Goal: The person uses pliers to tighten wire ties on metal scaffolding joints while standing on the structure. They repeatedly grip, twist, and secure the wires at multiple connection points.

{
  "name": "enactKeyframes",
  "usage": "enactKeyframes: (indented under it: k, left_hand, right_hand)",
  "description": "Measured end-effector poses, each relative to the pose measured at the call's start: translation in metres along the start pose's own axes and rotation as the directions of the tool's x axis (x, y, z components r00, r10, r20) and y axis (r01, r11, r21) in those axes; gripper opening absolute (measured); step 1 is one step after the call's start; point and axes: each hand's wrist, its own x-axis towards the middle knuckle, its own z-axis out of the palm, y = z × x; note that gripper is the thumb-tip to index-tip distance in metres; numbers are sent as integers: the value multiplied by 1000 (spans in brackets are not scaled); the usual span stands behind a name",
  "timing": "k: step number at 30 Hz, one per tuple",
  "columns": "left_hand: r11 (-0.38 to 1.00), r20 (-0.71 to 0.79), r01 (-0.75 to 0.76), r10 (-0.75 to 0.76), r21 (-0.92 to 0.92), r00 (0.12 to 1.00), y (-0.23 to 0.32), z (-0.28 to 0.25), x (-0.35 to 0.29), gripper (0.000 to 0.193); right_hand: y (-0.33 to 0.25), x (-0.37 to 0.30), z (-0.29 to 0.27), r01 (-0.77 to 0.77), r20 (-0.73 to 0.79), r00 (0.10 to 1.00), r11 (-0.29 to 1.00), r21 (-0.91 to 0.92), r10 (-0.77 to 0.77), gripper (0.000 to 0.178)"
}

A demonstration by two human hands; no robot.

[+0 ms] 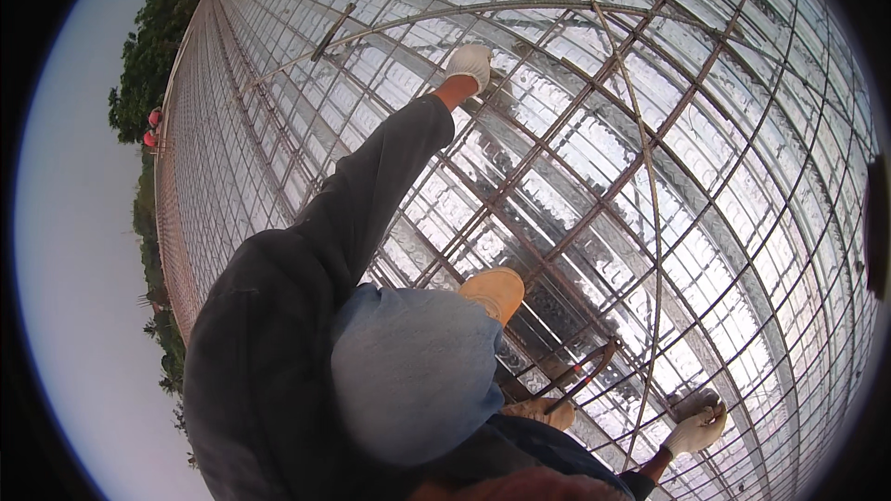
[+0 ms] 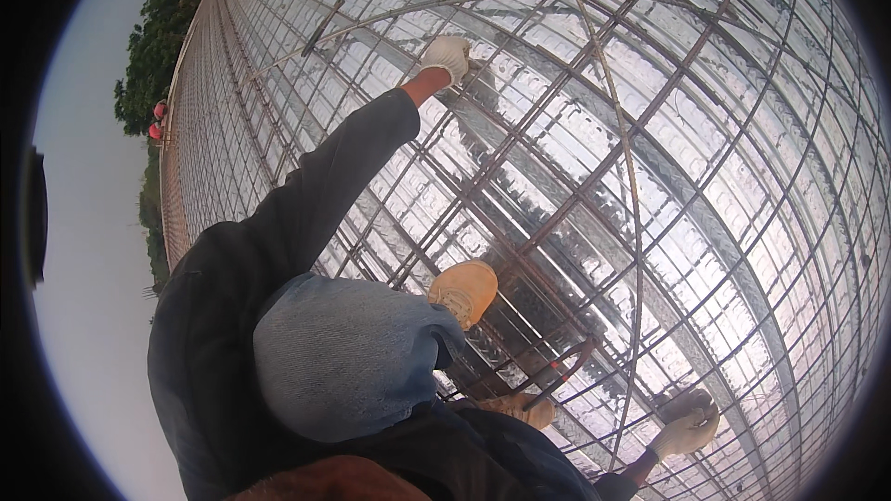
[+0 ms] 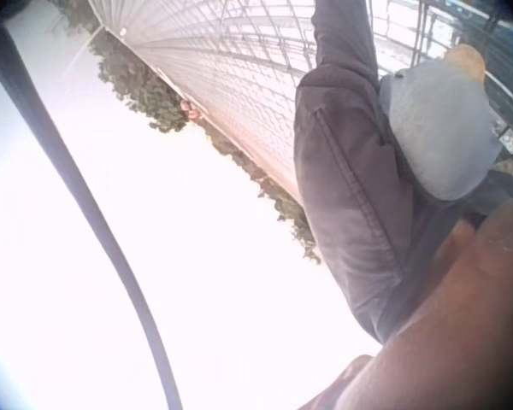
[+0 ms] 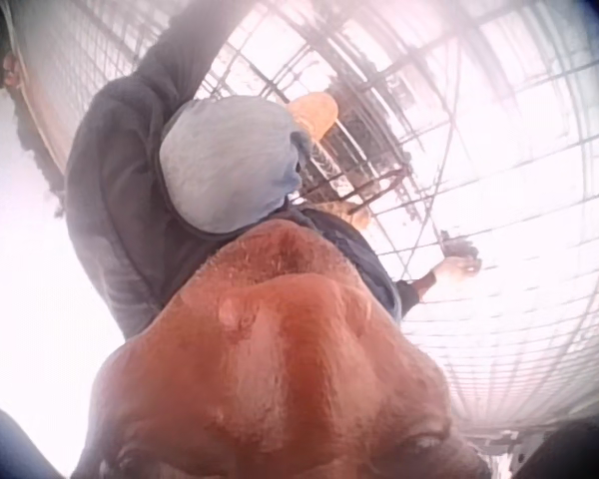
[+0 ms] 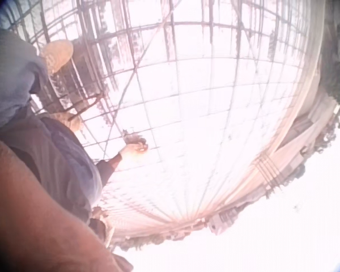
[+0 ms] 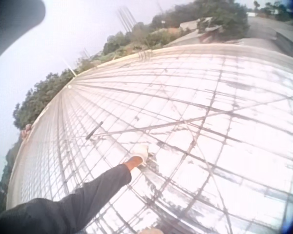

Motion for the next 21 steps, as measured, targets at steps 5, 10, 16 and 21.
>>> enactKeyframes:
  k: [5,10,16,21]
  left_hand:
    - [995,56,-71,67,74,996,-4,-9,0,21]
    - [980,-109,-120,103,-157,989,27,-51,-8,18]
    - [736,-145,-162,87,-657,986,106,-156,-81,18]
    - [660,299,-24,373,-751,878,140,-182,-214,17]
  right_hand:
    - [-10,0,0,-30,18,999,999,-26,31,34]
    - [-6,4,-6,-4,12,1000,1000,17,4,31]
    - [-11,-4,-8,-40,-74,996,991,129,50,28]
    - [-17,-6,5,-60,-60,995,973,221,75,30]
